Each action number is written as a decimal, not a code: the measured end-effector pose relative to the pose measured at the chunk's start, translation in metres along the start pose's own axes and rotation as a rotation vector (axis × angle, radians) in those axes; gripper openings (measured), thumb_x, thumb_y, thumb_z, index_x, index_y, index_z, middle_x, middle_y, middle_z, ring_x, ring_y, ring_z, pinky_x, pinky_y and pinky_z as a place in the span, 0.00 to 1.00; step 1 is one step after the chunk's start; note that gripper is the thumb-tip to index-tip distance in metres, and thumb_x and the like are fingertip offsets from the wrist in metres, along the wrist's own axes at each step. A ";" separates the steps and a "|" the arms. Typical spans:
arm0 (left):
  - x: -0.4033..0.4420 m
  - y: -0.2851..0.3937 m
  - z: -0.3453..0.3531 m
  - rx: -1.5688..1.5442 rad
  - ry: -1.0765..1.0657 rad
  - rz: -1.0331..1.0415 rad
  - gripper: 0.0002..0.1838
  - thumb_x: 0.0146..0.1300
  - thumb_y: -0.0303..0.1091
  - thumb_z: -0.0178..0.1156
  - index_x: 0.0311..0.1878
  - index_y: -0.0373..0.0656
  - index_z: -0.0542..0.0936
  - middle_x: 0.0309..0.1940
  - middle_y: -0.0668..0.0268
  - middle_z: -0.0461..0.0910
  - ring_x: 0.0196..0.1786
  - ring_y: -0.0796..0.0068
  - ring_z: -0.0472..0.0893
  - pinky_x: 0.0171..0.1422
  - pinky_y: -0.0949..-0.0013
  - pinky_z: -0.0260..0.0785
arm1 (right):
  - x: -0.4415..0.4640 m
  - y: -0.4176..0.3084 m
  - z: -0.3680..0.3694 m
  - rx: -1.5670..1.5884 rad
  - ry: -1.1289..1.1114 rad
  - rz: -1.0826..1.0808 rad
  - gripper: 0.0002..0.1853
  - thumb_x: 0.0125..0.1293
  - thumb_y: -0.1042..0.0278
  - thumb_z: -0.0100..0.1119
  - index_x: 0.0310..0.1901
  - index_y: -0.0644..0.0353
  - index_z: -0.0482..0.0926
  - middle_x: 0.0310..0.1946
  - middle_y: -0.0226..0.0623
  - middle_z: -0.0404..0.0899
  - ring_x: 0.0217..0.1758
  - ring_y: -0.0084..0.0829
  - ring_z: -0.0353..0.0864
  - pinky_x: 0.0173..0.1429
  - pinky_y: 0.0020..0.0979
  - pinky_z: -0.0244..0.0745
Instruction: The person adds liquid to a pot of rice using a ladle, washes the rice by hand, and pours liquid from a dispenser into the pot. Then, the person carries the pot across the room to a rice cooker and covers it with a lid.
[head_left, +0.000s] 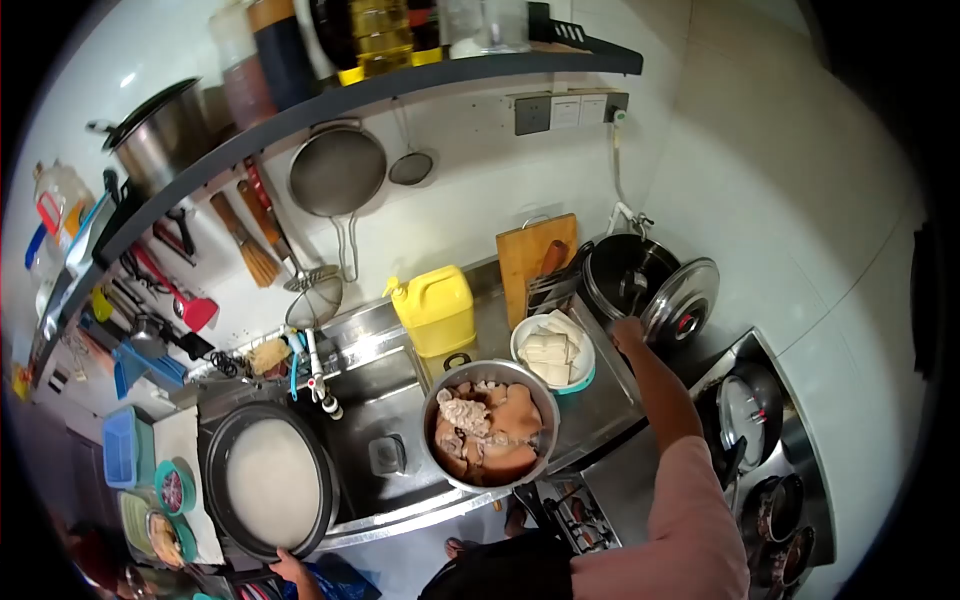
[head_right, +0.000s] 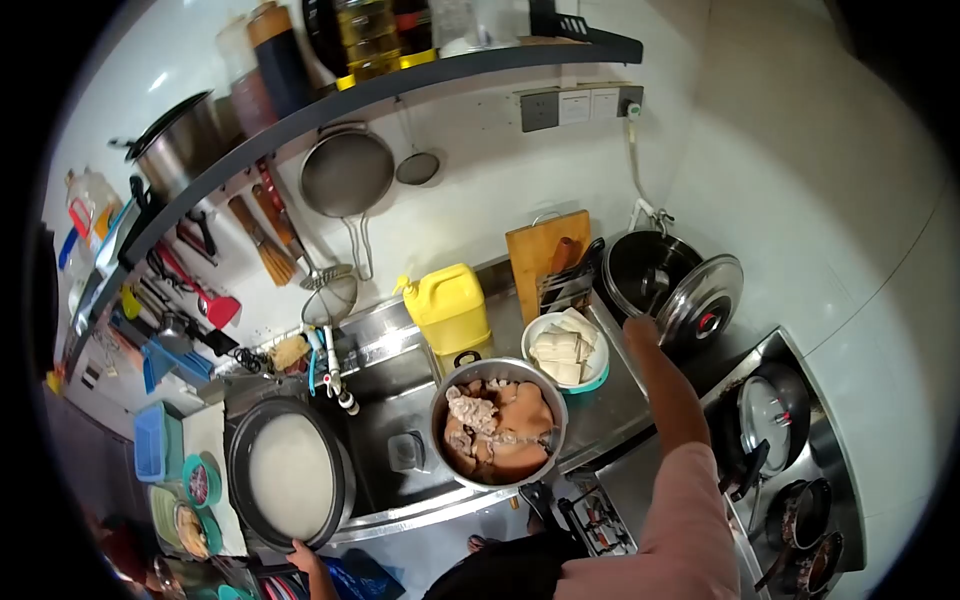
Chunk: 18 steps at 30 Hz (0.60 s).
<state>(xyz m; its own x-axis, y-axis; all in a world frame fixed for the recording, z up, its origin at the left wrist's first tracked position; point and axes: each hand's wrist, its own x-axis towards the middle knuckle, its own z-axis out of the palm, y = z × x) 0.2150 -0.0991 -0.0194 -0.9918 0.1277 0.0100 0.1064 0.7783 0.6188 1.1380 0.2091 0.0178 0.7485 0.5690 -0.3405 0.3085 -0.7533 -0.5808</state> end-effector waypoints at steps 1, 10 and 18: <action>0.002 0.004 -0.001 0.072 0.004 -0.042 0.40 0.58 0.56 0.63 0.63 0.31 0.70 0.52 0.38 0.79 0.54 0.38 0.79 0.60 0.48 0.69 | 0.032 0.009 0.011 -0.156 0.021 -0.049 0.15 0.70 0.68 0.56 0.25 0.65 0.77 0.18 0.44 0.75 0.17 0.33 0.72 0.24 0.38 0.71; 0.021 -0.001 -0.005 0.499 -0.056 0.745 0.33 0.63 0.52 0.62 0.62 0.36 0.71 0.45 0.49 0.82 0.43 0.47 0.82 0.48 0.51 0.75 | 0.070 -0.008 0.003 0.481 -0.257 0.109 0.14 0.66 0.69 0.54 0.21 0.57 0.68 0.14 0.33 0.67 0.13 0.26 0.64 0.18 0.30 0.57; 0.008 0.005 0.006 -0.182 0.000 0.044 0.35 0.65 0.44 0.63 0.58 0.18 0.66 0.50 0.30 0.76 0.46 0.40 0.81 0.54 0.50 0.74 | 0.019 0.017 -0.007 1.418 -0.580 0.362 0.20 0.64 0.72 0.54 0.17 0.45 0.58 0.11 0.19 0.56 0.11 0.17 0.55 0.17 0.25 0.42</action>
<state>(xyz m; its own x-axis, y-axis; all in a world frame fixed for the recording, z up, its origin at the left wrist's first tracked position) 0.2075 -0.0902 -0.0212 -0.9865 0.1587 0.0403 0.1348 0.6476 0.7499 1.1614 0.2049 0.0067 0.2370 0.7290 -0.6422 -0.8591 -0.1514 -0.4890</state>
